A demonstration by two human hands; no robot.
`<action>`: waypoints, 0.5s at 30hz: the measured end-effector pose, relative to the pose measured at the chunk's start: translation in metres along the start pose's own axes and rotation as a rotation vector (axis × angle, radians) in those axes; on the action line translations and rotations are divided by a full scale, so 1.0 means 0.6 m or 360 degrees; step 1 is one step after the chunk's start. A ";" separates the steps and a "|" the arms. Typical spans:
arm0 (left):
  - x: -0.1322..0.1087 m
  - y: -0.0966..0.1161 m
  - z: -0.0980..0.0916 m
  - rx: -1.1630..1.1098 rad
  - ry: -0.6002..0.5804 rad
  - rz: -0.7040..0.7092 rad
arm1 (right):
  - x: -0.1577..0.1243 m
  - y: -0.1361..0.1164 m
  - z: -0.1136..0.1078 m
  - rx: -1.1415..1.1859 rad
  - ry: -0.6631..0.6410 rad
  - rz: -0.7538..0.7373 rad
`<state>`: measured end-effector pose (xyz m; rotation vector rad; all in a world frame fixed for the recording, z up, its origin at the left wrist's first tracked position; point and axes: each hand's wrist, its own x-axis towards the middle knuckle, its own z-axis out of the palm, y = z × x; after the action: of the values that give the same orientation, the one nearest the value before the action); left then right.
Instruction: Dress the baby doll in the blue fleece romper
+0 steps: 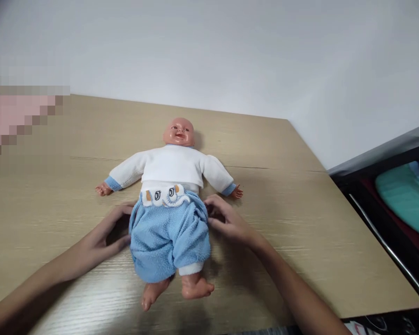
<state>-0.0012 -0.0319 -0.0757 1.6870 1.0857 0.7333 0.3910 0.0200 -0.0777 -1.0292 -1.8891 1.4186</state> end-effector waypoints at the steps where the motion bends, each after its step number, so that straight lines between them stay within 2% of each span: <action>1: -0.011 -0.001 -0.002 0.0113 0.0002 0.0032 | -0.012 -0.005 -0.003 -0.0111 -0.0051 0.0002; 3: -0.025 -0.002 0.004 0.0207 0.0013 0.0039 | -0.031 -0.014 0.005 -0.0184 -0.0075 0.0026; 6: -0.029 0.006 0.031 -0.0095 0.0064 -0.0098 | -0.044 -0.020 0.042 0.0121 0.0013 0.0097; 9: -0.023 0.022 0.057 -0.0502 0.0154 -0.0250 | -0.044 -0.023 0.085 0.0516 0.0330 0.0203; 12: -0.018 0.032 0.067 -0.0633 0.0217 -0.0303 | -0.035 -0.032 0.113 0.0764 0.0685 0.0271; 15: -0.019 0.028 0.069 -0.0821 0.0212 -0.0367 | -0.030 -0.040 0.126 0.1020 0.0763 0.0408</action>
<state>0.0343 -0.0612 -0.0743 1.0712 1.0496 0.8936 0.3350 -0.0387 -0.0762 -1.1609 -0.8956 1.5844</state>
